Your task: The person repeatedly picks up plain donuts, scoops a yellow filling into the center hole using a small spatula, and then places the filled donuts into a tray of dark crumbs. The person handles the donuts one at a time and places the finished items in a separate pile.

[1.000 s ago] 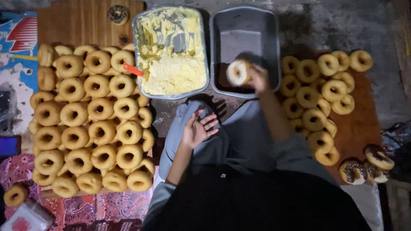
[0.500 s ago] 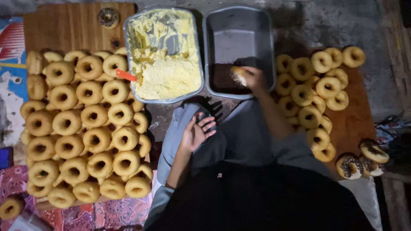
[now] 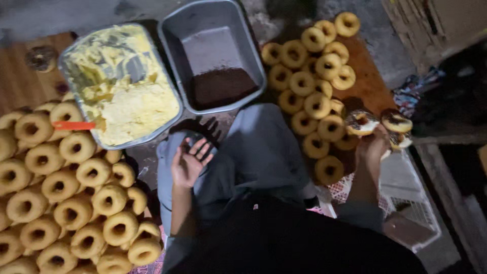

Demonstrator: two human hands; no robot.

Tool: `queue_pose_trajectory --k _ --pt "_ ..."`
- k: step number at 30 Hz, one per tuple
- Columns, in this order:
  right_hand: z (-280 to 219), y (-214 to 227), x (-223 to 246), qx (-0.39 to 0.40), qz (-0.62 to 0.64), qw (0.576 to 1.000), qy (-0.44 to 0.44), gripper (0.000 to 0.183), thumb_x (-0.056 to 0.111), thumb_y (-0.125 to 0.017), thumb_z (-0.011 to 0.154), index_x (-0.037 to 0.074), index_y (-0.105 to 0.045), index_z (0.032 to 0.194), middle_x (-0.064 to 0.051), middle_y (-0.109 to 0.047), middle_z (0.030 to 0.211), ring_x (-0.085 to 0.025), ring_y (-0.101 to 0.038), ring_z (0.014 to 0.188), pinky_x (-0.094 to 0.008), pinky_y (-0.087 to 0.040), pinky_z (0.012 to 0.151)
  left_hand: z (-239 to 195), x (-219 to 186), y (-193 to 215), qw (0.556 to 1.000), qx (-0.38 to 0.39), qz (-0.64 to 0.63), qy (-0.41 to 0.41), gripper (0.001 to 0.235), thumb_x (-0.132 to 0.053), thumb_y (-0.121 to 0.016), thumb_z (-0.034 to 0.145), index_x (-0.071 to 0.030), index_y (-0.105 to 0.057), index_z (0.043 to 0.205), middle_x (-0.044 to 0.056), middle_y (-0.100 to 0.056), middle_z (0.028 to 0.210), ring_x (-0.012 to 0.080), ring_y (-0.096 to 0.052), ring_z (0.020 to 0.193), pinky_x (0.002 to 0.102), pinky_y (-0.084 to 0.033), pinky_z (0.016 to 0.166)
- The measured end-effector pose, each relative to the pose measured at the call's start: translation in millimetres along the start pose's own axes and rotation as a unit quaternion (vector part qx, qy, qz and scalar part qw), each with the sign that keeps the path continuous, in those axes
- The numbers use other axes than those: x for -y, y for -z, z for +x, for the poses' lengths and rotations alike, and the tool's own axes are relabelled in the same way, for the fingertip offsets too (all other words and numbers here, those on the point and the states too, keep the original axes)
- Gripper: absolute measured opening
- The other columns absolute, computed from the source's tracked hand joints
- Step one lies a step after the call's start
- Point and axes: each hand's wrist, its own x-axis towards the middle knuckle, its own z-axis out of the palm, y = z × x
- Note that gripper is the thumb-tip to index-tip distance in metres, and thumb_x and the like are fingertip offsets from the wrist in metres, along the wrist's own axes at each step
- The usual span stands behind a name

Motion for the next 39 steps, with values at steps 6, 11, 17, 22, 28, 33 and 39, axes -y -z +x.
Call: queue_pose_trajectory --k 6,11,17,22,28,33,39 --pt "15 40 28 -0.159 -0.079 0.983 0.035 0.007 0.001 -0.066 0.094 0.007 -0.063 0.098 -0.012 -0.070 0.106 -0.025 -0.071 0.093 -0.041 -0.061 0.081 -1 -1 -4 1.000 -0.020 0.018 -0.009 0.042 -0.047 -0.057 0.103 -0.022 -0.058 0.138 0.022 -0.054 0.149 0.0390 -0.050 0.139 0.062 -0.039 0.113" --pt "29 44 29 -0.201 -0.403 0.890 0.073 0.008 0.013 -0.073 0.091 0.005 -0.072 0.088 -0.016 -0.071 0.087 -0.032 -0.071 0.076 -0.044 -0.058 0.067 -4 -1 -8 0.999 -0.031 0.032 -0.018 0.042 -0.045 -0.058 0.104 -0.022 -0.058 0.138 0.021 -0.054 0.149 0.0382 -0.051 0.137 0.062 -0.040 0.113" --pt "20 61 38 -0.199 -0.732 0.613 0.220 0.022 0.023 -0.079 0.090 0.004 -0.079 0.079 -0.019 -0.072 0.071 -0.036 -0.070 0.062 -0.046 -0.055 0.057 -6 -1 -11 0.999 -0.027 0.037 -0.022 0.041 -0.044 -0.058 0.105 -0.021 -0.058 0.139 0.021 -0.055 0.148 0.0375 -0.053 0.135 0.062 -0.041 0.112" --pt "-2 41 0 -0.153 -0.363 0.914 0.098 0.019 0.019 -0.065 0.093 0.006 -0.076 0.100 -0.017 -0.073 0.094 -0.036 -0.069 0.068 -0.045 -0.049 0.058 -4 -3 -15 0.999 -0.022 0.044 -0.018 0.043 -0.044 -0.058 0.103 -0.021 -0.058 0.140 0.021 -0.055 0.147 0.0373 -0.053 0.134 0.061 -0.041 0.112" --pt "-8 -5 -66 0.065 -0.513 0.847 -0.120 0.034 0.033 -0.071 0.091 0.003 -0.071 0.107 -0.020 -0.072 0.101 -0.038 -0.069 0.082 -0.046 -0.053 0.071 -6 0 -16 0.998 -0.020 0.047 -0.024 0.043 -0.044 -0.058 0.103 -0.022 -0.057 0.140 0.021 -0.055 0.147 0.0379 -0.053 0.135 0.061 -0.040 0.112" --pt "-38 -2 -69 -0.023 -0.553 0.830 0.067 0.050 0.044 -0.076 0.090 0.001 -0.066 0.114 -0.023 -0.071 0.107 -0.040 -0.068 0.094 -0.047 -0.055 0.081 -9 1 -10 0.999 -0.012 0.040 -0.035 0.042 -0.043 -0.058 0.104 -0.021 -0.057 0.141 0.021 -0.055 0.148 0.0384 -0.053 0.134 0.062 -0.041 0.112" --pt "-59 12 -61 -0.067 -0.702 0.709 0.000 0.049 0.047 -0.070 0.096 0.004 -0.068 0.120 -0.022 -0.071 0.114 -0.039 -0.067 0.101 -0.049 -0.054 0.087 -4 1 -2 0.999 0.000 0.034 -0.028 0.043 -0.043 -0.059 0.103 -0.022 -0.057 0.140 0.021 -0.055 0.148 0.0377 -0.054 0.135 0.061 -0.041 0.112"
